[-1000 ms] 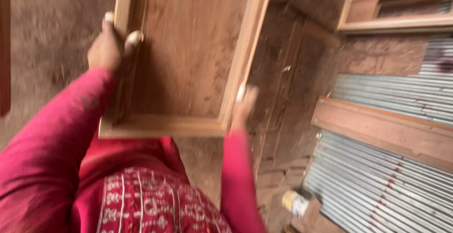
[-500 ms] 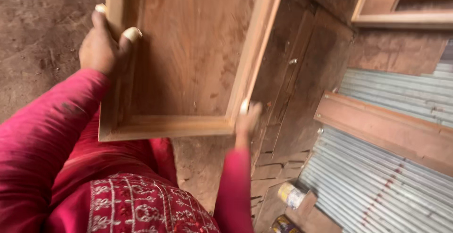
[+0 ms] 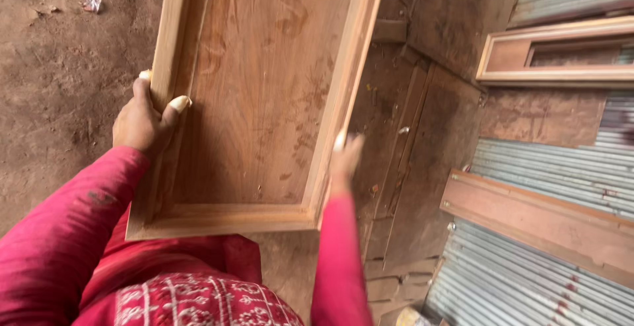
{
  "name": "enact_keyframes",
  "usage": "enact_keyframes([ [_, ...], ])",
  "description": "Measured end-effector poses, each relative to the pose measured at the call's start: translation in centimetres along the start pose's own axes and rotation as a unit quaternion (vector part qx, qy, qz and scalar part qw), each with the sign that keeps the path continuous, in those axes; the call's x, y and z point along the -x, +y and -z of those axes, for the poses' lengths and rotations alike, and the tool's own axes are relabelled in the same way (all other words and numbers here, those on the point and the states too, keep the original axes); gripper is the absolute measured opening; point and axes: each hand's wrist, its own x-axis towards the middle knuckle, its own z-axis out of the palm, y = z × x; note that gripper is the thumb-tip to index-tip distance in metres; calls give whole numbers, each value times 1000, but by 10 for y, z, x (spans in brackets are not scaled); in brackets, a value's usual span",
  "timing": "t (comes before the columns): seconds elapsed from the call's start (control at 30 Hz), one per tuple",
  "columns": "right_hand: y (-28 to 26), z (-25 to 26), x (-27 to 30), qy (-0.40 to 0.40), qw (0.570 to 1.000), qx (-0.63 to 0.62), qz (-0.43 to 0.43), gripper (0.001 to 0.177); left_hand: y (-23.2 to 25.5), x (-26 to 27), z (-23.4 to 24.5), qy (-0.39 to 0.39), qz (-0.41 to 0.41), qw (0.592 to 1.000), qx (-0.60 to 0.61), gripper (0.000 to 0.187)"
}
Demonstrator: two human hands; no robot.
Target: The person sands a rectangular wooden frame using a sanding block held in the right hand. They move the block along the edges and corners of the frame, occasionally repositioning the frame with both hands to access different sides.
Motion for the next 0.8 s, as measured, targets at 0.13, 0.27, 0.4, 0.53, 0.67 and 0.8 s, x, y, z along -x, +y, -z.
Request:
enact_keyframes([
  [0.13,11,-56,-113,47,994,77,-70,32,-2,2,-9,14,-16,1000,-6,77],
  [0.27,46,-25,-19,-7,967,-243,-73,63,10,2,-7,22,-38,999,12,80],
  [0.4,72,47,155,1,976,150,-156,44,4,4,-18,9,-25,1000,13,76],
  [0.53,65,59,163,-59,945,238,-215,38,6,1,-14,5,-20,1000,17,82],
  [0.67,19,-1,-17,-30,991,77,-110,50,12,7,-8,-16,30,999,30,86],
  [0.8,-29,-74,-203,-5,996,-1,-92,22,7,-3,-14,-25,62,998,0,89],
])
